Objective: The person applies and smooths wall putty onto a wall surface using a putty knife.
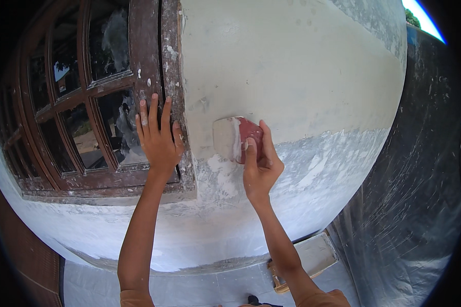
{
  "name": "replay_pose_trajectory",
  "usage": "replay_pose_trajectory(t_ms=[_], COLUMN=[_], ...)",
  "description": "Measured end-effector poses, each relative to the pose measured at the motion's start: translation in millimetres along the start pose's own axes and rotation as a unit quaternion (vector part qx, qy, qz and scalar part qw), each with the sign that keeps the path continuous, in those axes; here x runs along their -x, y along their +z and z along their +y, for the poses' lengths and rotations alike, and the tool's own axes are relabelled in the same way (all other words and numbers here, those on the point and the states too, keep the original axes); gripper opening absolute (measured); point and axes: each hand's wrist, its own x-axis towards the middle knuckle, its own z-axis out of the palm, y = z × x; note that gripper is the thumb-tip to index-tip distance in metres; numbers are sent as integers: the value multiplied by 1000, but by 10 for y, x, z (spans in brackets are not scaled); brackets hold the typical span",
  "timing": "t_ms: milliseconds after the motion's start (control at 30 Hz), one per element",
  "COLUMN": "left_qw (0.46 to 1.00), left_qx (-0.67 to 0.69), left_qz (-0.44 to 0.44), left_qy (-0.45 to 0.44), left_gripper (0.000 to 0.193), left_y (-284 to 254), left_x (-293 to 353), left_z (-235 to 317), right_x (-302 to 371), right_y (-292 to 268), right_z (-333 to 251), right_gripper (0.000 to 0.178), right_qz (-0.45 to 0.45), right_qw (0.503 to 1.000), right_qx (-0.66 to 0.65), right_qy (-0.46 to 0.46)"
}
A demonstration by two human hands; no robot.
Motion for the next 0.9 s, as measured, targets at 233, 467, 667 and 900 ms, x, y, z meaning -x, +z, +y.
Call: replay_pose_trajectory(t_ms=[233, 467, 667, 900], left_qw=[1000, 1000, 1000, 1000], left_qx=[0, 15, 22, 9], left_qz=[-2, -5, -1, 1], left_qy=[5, 1, 4, 5], left_gripper=[47, 49, 49, 48], left_y=[19, 6, -5, 18], left_x=[0, 0, -28, 27], left_z=[29, 30, 27, 17], right_x=[-187, 247, 212, 167], right_y=[-485, -51, -45, -354], right_z=[-90, 75, -102, -49], right_gripper=[41, 36, 39, 40], right_qz=[72, -22, -29, 64], right_qw=[997, 999, 999, 996], right_qx=[-28, 22, 8, -10], right_qy=[15, -8, -37, 56])
